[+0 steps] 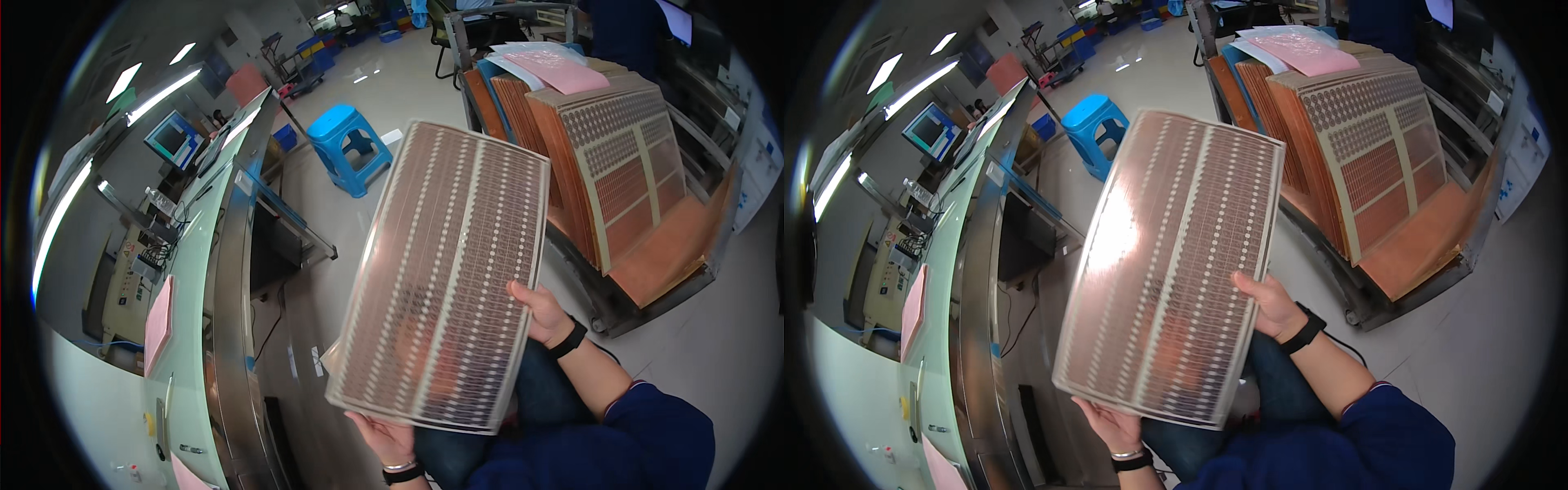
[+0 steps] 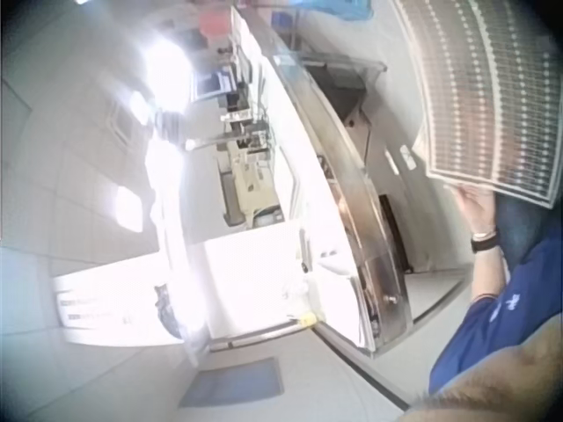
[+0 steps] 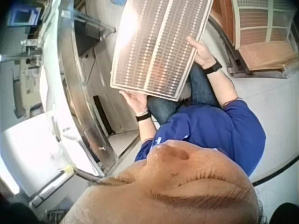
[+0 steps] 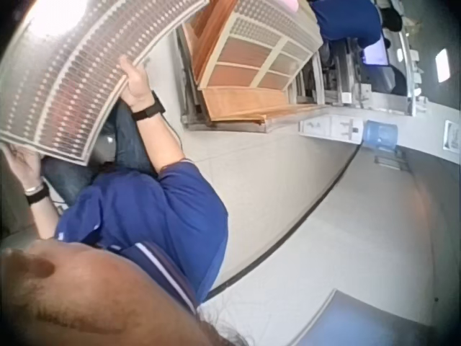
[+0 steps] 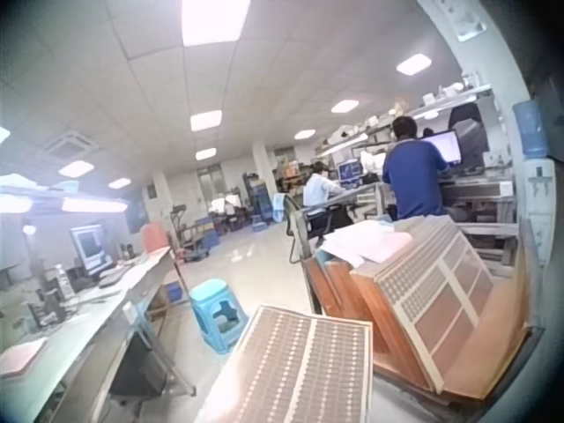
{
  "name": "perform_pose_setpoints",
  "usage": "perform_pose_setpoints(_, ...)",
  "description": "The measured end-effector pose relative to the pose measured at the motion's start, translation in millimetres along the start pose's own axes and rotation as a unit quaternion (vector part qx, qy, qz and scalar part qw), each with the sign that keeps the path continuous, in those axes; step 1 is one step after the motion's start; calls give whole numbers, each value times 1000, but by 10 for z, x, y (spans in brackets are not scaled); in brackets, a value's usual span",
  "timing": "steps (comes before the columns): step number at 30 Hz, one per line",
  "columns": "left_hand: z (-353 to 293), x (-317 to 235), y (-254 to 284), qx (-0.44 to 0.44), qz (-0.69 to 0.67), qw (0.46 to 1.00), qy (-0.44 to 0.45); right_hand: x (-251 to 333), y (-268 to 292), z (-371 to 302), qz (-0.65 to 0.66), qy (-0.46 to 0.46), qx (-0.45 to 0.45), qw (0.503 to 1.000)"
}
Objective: The recorder is inspecting and organizing large sheets of printed circuit boards in a fabrication facility.
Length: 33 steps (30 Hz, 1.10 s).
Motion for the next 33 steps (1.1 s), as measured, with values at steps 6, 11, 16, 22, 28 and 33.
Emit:
perform_pose_setpoints(6, -246, 179, 269, 10, 136, 991, -4, -162, -88, 37, -31, 27, -28, 999)
perform_pose_setpoints(11, -103, -290, 516, 7, 219, 974, -52, 702, 311, -238, -42, 196, -144, 969)
perform_pose_setpoints(16, -47, -659, 617, -13, 285, 953, -102, 823, 243, -449, -194, 122, -100, 968)
perform_pose_setpoints(22, 35, -812, 793, -24, 351, 929, -117, 768, 172, -426, -253, 58, -168, 951)
perform_pose_setpoints(28, 62, -854, 687, 12, 388, 918, -85, 717, 226, -373, -330, 29, -127, 935)
perform_pose_setpoints(33, 25, -930, 705, 18, 313, 946, -79, 650, 169, -306, -324, 42, -138, 935)
Point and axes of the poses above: each hand's wrist, its own z-axis towards the middle knuckle, its own y-axis out of the back of the hand, x = y × z, the point moved 5 cm from there along z, towards the middle knuckle, and after that the axes turned 14 degrees about -y, right-handed, at the moved point
